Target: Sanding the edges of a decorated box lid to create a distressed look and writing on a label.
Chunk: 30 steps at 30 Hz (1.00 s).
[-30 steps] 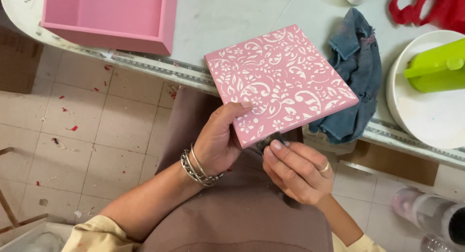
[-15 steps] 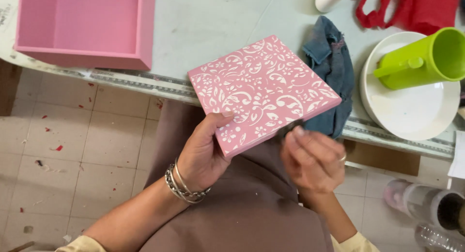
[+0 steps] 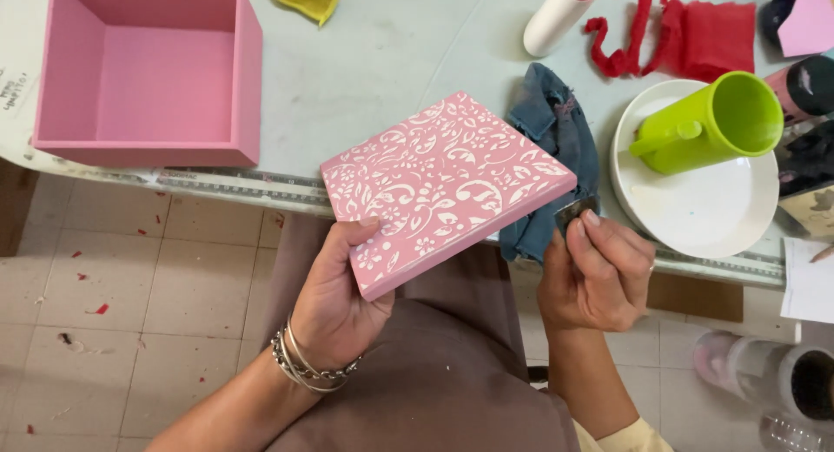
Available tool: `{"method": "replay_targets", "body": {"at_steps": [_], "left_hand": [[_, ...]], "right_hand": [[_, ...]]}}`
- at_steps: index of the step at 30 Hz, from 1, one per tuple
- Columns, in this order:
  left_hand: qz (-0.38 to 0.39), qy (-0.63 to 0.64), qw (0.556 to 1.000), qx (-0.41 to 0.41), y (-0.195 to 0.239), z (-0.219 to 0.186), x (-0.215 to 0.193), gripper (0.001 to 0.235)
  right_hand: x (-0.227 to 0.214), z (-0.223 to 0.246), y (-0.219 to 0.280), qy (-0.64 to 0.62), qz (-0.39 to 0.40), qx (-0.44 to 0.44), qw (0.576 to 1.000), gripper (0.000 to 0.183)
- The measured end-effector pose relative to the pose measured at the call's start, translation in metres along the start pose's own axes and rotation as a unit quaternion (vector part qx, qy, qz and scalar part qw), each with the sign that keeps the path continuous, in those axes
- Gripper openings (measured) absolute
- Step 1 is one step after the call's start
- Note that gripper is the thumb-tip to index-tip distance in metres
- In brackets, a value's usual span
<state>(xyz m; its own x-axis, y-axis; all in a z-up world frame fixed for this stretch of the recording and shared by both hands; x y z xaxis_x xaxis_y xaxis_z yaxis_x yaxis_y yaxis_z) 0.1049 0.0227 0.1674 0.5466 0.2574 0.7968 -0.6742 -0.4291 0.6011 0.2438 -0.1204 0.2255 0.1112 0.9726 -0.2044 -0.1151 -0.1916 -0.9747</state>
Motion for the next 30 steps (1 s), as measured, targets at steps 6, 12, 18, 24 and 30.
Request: {"method": "replay_targets", "body": {"at_steps": [6,12,18,24,30], "left_hand": [[-0.024,0.007,1.0,-0.006,-0.003,0.003,-0.008,0.035],[-0.02,0.008,1.0,-0.01,-0.003,0.005,-0.005,0.038],[-0.017,0.015,1.0,-0.021,-0.002,0.007,-0.008,0.032],[-0.012,0.026,1.0,-0.013,-0.002,0.008,-0.003,0.033],[-0.018,0.038,0.999,-0.016,-0.001,0.008,0.0,0.029]], "right_hand": [[0.011,-0.002,0.003,-0.01,-0.001,0.043,0.999,0.011],[0.014,0.033,0.005,-0.034,0.094,-0.015,0.995,0.014],[0.012,0.007,0.002,-0.014,0.026,0.021,0.999,0.009],[0.021,0.049,-0.003,-0.114,0.063,-0.081,0.988,0.014],[0.015,0.043,0.002,-0.098,0.092,-0.043,0.99,0.012]]}}
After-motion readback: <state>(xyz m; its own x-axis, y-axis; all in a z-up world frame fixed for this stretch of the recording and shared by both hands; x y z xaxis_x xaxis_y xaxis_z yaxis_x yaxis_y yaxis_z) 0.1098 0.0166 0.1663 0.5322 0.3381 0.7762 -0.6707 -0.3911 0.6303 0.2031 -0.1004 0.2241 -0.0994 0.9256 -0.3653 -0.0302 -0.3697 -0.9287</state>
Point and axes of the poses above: each hand's wrist, its own y-axis away from the middle knuckle, its own x-axis out of the palm, z = x × y, the point moved 6 cm from there along -y, towards the middle knuckle, and after that the axes turned 8 degrees about y, right-handed, at the moved point
